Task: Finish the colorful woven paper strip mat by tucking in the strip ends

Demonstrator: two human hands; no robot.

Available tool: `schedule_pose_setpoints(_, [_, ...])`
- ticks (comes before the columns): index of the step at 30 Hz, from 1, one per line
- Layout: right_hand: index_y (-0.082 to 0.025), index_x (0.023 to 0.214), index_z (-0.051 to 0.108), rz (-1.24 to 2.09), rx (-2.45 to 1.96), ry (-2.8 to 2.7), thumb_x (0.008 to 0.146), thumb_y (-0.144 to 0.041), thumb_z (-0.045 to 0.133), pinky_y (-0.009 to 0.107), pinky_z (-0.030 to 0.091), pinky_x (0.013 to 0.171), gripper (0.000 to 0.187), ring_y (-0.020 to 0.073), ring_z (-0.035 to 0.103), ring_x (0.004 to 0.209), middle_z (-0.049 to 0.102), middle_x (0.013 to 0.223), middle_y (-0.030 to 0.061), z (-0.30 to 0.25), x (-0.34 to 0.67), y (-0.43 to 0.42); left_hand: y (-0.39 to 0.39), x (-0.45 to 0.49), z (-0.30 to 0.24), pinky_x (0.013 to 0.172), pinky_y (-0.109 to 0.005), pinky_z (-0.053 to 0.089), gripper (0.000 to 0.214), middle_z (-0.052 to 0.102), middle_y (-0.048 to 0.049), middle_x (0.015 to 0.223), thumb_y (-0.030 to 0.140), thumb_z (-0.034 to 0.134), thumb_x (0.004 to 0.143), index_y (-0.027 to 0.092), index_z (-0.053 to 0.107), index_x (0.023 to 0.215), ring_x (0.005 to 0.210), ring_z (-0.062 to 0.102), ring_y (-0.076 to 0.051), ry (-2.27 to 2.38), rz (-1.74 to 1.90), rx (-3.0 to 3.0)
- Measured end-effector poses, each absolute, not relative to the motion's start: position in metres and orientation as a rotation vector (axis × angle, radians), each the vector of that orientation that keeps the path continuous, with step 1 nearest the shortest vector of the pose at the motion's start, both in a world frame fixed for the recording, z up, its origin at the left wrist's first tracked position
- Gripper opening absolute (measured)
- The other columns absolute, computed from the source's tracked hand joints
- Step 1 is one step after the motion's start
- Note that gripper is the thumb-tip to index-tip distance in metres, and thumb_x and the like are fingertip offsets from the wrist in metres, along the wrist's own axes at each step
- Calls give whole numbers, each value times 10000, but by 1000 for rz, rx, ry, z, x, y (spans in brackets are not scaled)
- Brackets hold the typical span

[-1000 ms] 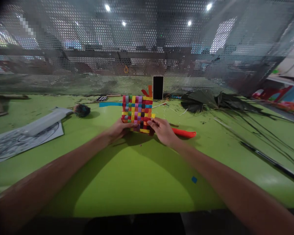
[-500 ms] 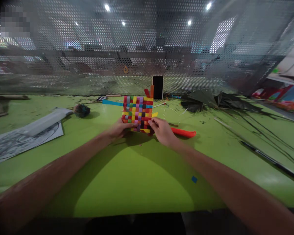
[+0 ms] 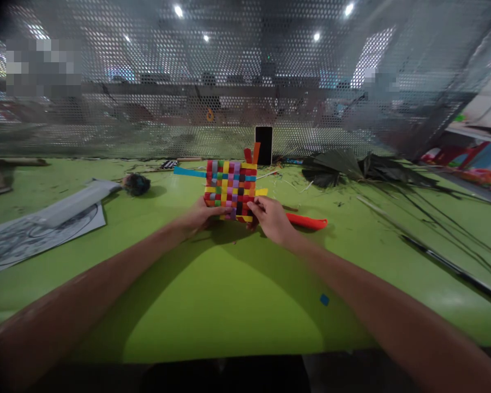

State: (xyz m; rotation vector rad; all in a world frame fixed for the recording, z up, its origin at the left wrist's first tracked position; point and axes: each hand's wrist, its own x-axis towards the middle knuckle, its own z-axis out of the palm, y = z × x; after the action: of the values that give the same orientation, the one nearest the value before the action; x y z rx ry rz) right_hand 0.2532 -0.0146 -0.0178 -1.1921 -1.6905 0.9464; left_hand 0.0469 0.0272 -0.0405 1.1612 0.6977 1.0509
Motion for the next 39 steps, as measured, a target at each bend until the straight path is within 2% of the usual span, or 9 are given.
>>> schedule_pose_setpoints(3, [-199, 738, 515, 867, -1243, -1731, 887, -542, 588, 266, 515, 497, 381, 130, 606, 540, 594, 715, 8, -14, 253, -17, 25, 48, -39, 883, -415, 573, 433, 772, -102, 966, 177, 900, 567, 127, 716, 955, 869, 730, -229, 724, 1055, 1162])
schedule_pose_setpoints(7, [-195, 751, 533, 932, -1253, -1688, 883, -542, 607, 255, 486, 449, 379, 135, 628, 498, 633, 727, 19, -12, 252, -20, 21, 49, -35, 844, -396, 582, 437, 772, -94, 933, 172, 906, 558, 126, 712, 947, 836, 729, -216, 742, 1051, 1178])
schedule_pose_setpoints(10, [-181, 754, 571, 960, -1274, -1673, 874, -524, 638, 241, 472, 432, 370, 129, 620, 475, 651, 689, 26, -10, 252, -20, 20, 49, -34, 861, -402, 579, 443, 773, -86, 926, 189, 909, 564, 132, 713, 958, 844, 727, -212, 749, 1028, 1208])
schedule_pose_setpoints(15, [-164, 760, 623, 1010, -1376, -1655, 922, -371, 629, 212, 444, 410, 263, 111, 585, 426, 649, 580, 18, -5, 252, -20, 20, 49, -36, 908, -409, 561, 414, 772, -87, 966, 208, 906, 586, 155, 734, 959, 891, 721, -223, 777, 1020, 1265])
schedule_pose_setpoints(20, [-160, 725, 635, 1043, -1467, -1678, 946, -386, 595, 218, 400, 362, 318, 110, 529, 365, 597, 473, 17, -1, 251, -23, 20, 50, -39, 939, -413, 543, 359, 772, -93, 991, 289, 864, 673, 164, 749, 990, 953, 711, -237, 783, 1061, 1285])
schedule_pose_setpoints(27, [-163, 912, 653, 1274, -1303, -1596, 929, -408, 620, 210, 498, 442, 247, 116, 608, 457, 688, 596, 32, -7, 254, -16, 25, 52, -40, 951, -407, 541, 393, 764, -90, 1062, 271, 859, 680, 167, 738, 1039, 952, 715, -216, 736, 1099, 1149])
schedule_pose_setpoints(34, [-153, 752, 736, 1228, -1393, -1392, 804, -409, 752, 228, 484, 449, 262, 106, 576, 479, 697, 648, 65, -14, 256, -13, 25, 47, -39, 936, -395, 546, 399, 740, -112, 1141, 317, 827, 732, 169, 735, 1091, 993, 707, -227, 711, 1025, 1222])
schedule_pose_setpoints(39, [-148, 733, 738, 1145, -1432, -1395, 791, -432, 747, 225, 420, 414, 290, 101, 541, 465, 670, 629, 53, -16, 255, -16, 25, 49, -39, 941, -378, 543, 355, 754, -110, 1086, 322, 817, 741, 157, 744, 1048, 972, 712, -220, 726, 991, 1235])
